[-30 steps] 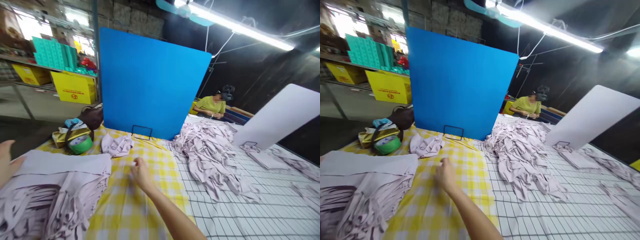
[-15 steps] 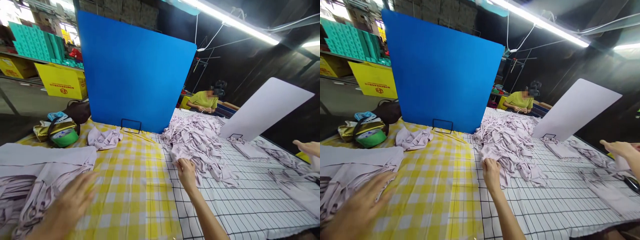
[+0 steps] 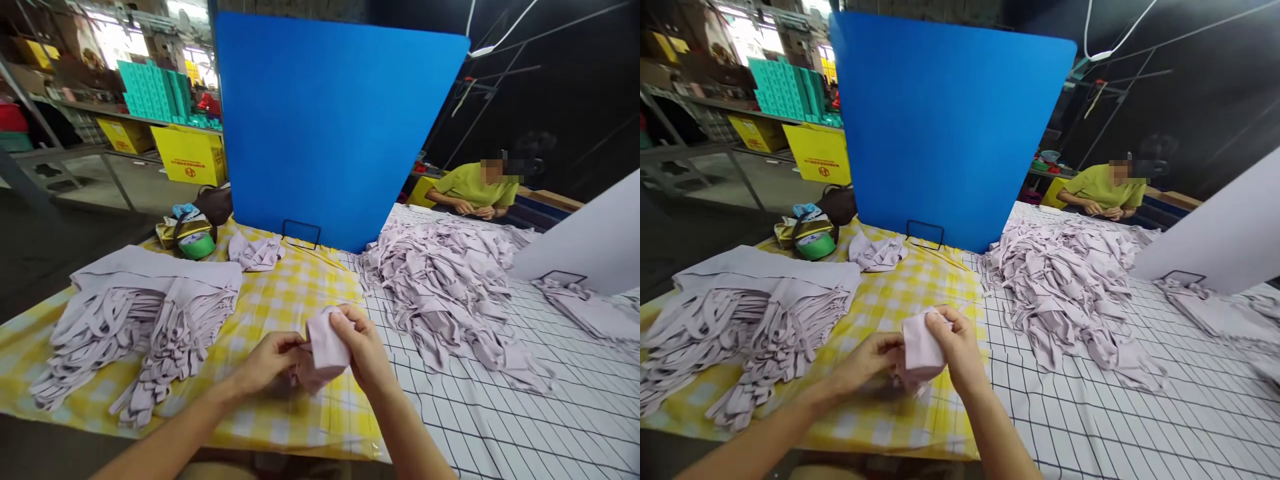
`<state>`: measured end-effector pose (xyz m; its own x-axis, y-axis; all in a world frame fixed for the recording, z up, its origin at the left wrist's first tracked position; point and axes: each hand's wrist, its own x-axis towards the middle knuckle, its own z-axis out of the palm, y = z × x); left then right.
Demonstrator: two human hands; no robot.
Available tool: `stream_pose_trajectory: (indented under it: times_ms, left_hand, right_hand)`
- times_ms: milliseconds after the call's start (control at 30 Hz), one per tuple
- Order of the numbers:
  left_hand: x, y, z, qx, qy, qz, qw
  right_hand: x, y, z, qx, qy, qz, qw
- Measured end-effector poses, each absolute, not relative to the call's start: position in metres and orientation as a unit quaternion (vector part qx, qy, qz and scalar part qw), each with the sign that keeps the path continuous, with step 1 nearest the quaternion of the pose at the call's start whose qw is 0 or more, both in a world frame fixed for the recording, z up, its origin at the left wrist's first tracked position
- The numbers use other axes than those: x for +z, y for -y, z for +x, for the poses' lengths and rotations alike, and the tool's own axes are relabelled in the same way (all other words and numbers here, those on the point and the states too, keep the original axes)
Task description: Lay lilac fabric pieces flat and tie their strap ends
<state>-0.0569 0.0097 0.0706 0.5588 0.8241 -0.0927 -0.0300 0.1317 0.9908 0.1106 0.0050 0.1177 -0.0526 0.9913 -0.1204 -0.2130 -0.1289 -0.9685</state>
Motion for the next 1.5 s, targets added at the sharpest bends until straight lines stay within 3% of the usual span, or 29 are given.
stream_pose_trajectory:
  times_ms: [133, 233, 433, 600, 700, 833, 1067, 1233, 1333, 1500]
  left_hand:
    - [0.087, -0.007, -0.077, 0.346, -0.365, 0.530, 0.683]
    - [0.078, -0.012, -0.083, 0.340, -0.414, 0.545, 0.645]
    - [0.024, -0.016, -0.089, 0.260, -0.572, 0.712, 0.313]
    - [0.015, -0.015, -0.080, 0.242, -0.538, 0.797, 0.127]
    - [0.018, -0.019, -0.064, 0.220, -0.439, 0.863, 0.121]
    - [0.014, -0.031, -0.041, 0.179, -0.350, 0.914, 0.103]
    - [0.016, -0.052, -0.032, 0.093, -0.327, 0.936, 0.093]
    - [0.021, -0.062, -0.045, 0.088, -0.263, 0.946, 0.167]
    - [0.019, -0.064, -0.048, 0.106, -0.245, 0.942, 0.204]
    - [0.022, -0.060, -0.039, 0.218, -0.356, 0.810, 0.412]
  right_hand:
    - [0.112, -0.013, 0.118, 0.608, 0.345, -0.468, 0.541]
    - [0.086, -0.024, 0.128, 0.503, 0.438, -0.574, 0.475]
    - [0.033, -0.016, 0.142, 0.284, 0.536, -0.705, 0.367]
    - [0.018, 0.017, 0.127, 0.138, 0.709, -0.666, 0.186]
    - [0.008, 0.025, 0.122, 0.094, 0.740, -0.652, 0.136]
    - [0.001, 0.021, 0.129, 0.110, 0.738, -0.648, 0.155]
    - [0.010, 0.029, 0.139, 0.117, 0.733, -0.644, 0.188]
    - [0.000, 0.043, 0.138, 0.139, 0.747, -0.635, 0.143]
    - [0.002, 0.043, 0.143, 0.198, 0.716, -0.639, 0.200]
    - [0.022, 0.033, 0.158, 0.269, 0.619, -0.639, 0.369]
